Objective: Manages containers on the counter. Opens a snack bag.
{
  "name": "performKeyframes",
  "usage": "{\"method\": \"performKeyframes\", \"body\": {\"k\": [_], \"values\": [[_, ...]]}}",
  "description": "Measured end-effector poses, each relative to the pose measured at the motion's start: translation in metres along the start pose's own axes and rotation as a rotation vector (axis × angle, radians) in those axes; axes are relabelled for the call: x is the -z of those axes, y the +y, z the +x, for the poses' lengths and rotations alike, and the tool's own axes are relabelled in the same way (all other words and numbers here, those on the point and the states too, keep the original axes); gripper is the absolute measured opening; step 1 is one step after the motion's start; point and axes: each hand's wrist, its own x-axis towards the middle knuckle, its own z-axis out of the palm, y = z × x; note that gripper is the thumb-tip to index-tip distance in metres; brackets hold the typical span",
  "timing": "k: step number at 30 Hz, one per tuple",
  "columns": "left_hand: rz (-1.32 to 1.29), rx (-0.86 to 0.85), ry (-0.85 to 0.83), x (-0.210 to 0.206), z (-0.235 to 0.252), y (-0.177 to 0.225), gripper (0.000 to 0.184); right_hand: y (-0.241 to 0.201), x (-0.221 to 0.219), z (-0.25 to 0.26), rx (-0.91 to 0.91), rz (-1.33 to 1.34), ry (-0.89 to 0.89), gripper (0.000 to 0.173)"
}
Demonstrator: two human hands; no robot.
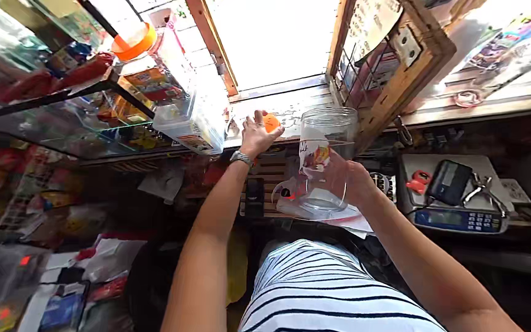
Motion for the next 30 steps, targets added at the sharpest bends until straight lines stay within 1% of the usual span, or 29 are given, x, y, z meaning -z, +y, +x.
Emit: {"method": "performKeyframes", "body": {"k": [2,4,6,7,9,10,11,12,13,15,17,19,20,22,25,26,27,28,30], "values": [[0.190,-0.048,-0.030,-0.035,0.021,-0.013,0.085,0.005,-0.005,-0.011,0.032,0.104,-0.012,0.112],[0.275,-0.137,-0.041,-0.056,0.037,-0.030,0.079,0.007,-0.009,-0.021,0.057,0.176,-0.009,0.104],[0.222,-0.242,-0.028,-0.060,0.041,-0.041,0.067,0.010,-0.010,-0.027,0.076,0.192,0.003,0.095],[0.136,-0.312,0.014,-0.055,0.037,-0.041,0.058,0.011,-0.010,-0.029,0.076,0.161,0.018,0.095],[-0.108,-0.480,0.153,-0.030,0.004,-0.017,0.038,0.009,-0.014,-0.030,0.041,0.078,0.130,0.098],[-0.227,-0.564,0.182,-0.014,-0.022,0.003,0.029,0.008,-0.016,-0.030,0.024,0.011,0.187,0.096],[-0.311,-0.632,0.158,0.002,-0.053,0.020,0.023,0.009,-0.019,-0.029,0.001,-0.060,0.238,0.092],[-0.328,-0.693,0.114,0.014,-0.084,0.033,0.018,0.010,-0.022,-0.028,-0.015,-0.118,0.273,0.087],[-0.303,-0.760,0.106,0.020,-0.107,0.040,0.014,0.012,-0.025,-0.026,-0.025,-0.157,0.294,0.083],[-0.174,-0.847,0.205,0.021,-0.129,0.042,0.011,0.017,-0.034,-0.023,-0.036,-0.224,0.310,0.078],[-0.064,-0.860,0.313,0.019,-0.137,0.036,0.011,0.018,-0.044,-0.021,-0.048,-0.292,0.328,0.080],[0.048,-0.880,0.364,0.022,-0.141,0.029,0.011,0.018,-0.051,-0.022,-0.048,-0.375,0.353,0.091],[0.116,-0.911,0.368,0.023,-0.143,0.025,0.011,0.018,-0.054,-0.022,-0.053,-0.415,0.371,0.095],[0.226,-0.978,0.370,0.024,-0.144,0.017,0.009,0.018,-0.062,-0.023,-0.074,-0.489,0.405,0.095],[0.322,-1.008,0.365,0.024,-0.143,0.010,0.010,0.020,-0.072,-0.023,-0.101,-0.547,0.434,0.097],[0.300,-0.997,0.342,0.025,-0.144,0.010,0.010,0.021,-0.074,-0.024,-0.105,-0.543,0.428,0.096],[0.216,-0.959,0.290,0.026,-0.147,0.011,0.010,0.021,-0.076,-0.025,-0.110,-0.531,0.412,0.094],[0.058,-0.888,0.203,0.030,-0.152,0.013,0.008,0.020,-0.076,-0.026,-0.115,-0.506,0.387,0.090],[-0.347,-0.677,-0.020,0.044,-0.163,0.017,0.015,0.016,-0.073,-0.027,-0.142,-0.471,0.333,0.087]]}}
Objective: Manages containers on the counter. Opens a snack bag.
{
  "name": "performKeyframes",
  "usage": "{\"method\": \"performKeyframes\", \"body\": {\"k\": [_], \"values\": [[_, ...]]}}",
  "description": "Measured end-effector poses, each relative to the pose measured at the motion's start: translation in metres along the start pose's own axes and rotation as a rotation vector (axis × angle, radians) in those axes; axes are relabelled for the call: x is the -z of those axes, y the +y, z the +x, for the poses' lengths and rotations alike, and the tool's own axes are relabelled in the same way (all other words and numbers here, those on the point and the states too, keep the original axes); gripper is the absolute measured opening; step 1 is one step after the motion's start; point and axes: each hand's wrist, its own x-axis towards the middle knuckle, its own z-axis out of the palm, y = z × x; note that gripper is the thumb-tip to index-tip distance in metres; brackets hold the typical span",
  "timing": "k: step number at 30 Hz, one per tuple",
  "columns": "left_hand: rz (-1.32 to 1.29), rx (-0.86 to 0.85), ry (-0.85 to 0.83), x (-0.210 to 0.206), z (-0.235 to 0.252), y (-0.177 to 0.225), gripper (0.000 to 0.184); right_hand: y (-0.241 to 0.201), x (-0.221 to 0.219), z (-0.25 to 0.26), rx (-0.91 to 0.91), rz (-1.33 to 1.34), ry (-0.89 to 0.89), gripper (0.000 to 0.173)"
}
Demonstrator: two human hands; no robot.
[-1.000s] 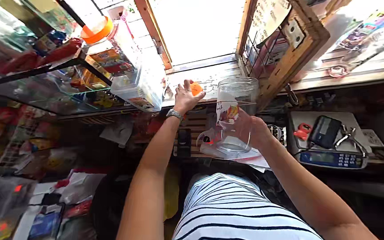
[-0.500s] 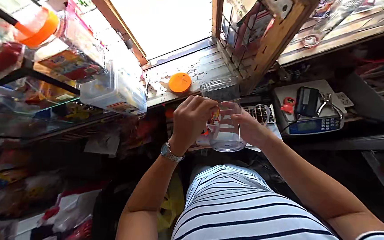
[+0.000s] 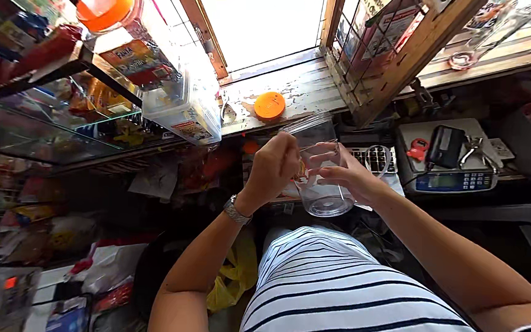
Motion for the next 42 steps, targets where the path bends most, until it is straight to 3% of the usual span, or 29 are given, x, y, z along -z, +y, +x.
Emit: {"method": "performKeyframes", "body": {"k": [3,6,9,13,15,18,20,23,25,27,31,35,39,42], "values": [[-0.400,0.206,-0.147,0.018,-0.003,-0.006,0.021,-0.002,0.015,-0.003,-0.001,-0.038,-0.089,0.092],[-0.417,0.175,-0.365,0.050,-0.004,-0.020,0.019,0.002,0.031,-0.009,0.033,-0.149,-0.207,0.115],[-0.529,0.136,-0.467,0.066,-0.003,-0.029,0.019,0.010,0.038,-0.016,0.089,-0.384,-0.357,0.123],[-0.922,0.447,-0.341,0.028,-0.022,-0.037,0.026,0.021,0.031,-0.017,0.311,-0.809,-0.635,0.119],[-1.072,0.602,-0.271,0.001,-0.039,-0.046,0.025,0.028,0.025,-0.012,0.362,-0.820,-0.747,0.121],[-1.174,0.742,-0.223,-0.043,-0.074,-0.060,0.018,0.043,0.024,0.002,0.262,-0.664,-0.865,0.124],[-1.044,0.829,-0.127,-0.061,-0.089,-0.067,0.018,0.054,0.029,0.007,0.124,-0.567,-0.841,0.129],[-0.430,0.764,-0.034,-0.070,-0.100,-0.110,0.014,0.065,0.047,0.005,0.038,-0.416,-0.717,0.134],[0.009,0.712,-0.116,-0.067,-0.093,-0.129,0.010,0.073,0.061,0.000,0.071,-0.200,-0.598,0.130],[0.221,0.747,-0.229,-0.072,-0.073,-0.148,0.014,0.078,0.067,-0.001,0.144,-0.017,-0.476,0.120],[0.391,0.798,-0.253,-0.085,-0.013,-0.180,0.022,0.063,0.064,0.007,0.182,0.275,-0.370,0.101],[0.499,0.876,-0.328,-0.084,0.025,-0.183,0.018,0.053,0.057,0.015,0.135,0.455,-0.172,0.077],[0.461,0.701,-0.116,-0.079,0.001,-0.176,0.029,0.020,0.054,0.054,0.313,0.184,-0.173,0.102],[0.393,0.543,0.028,-0.069,-0.051,-0.140,0.031,-0.001,0.053,0.095,0.466,-0.121,0.089,0.116]]}}
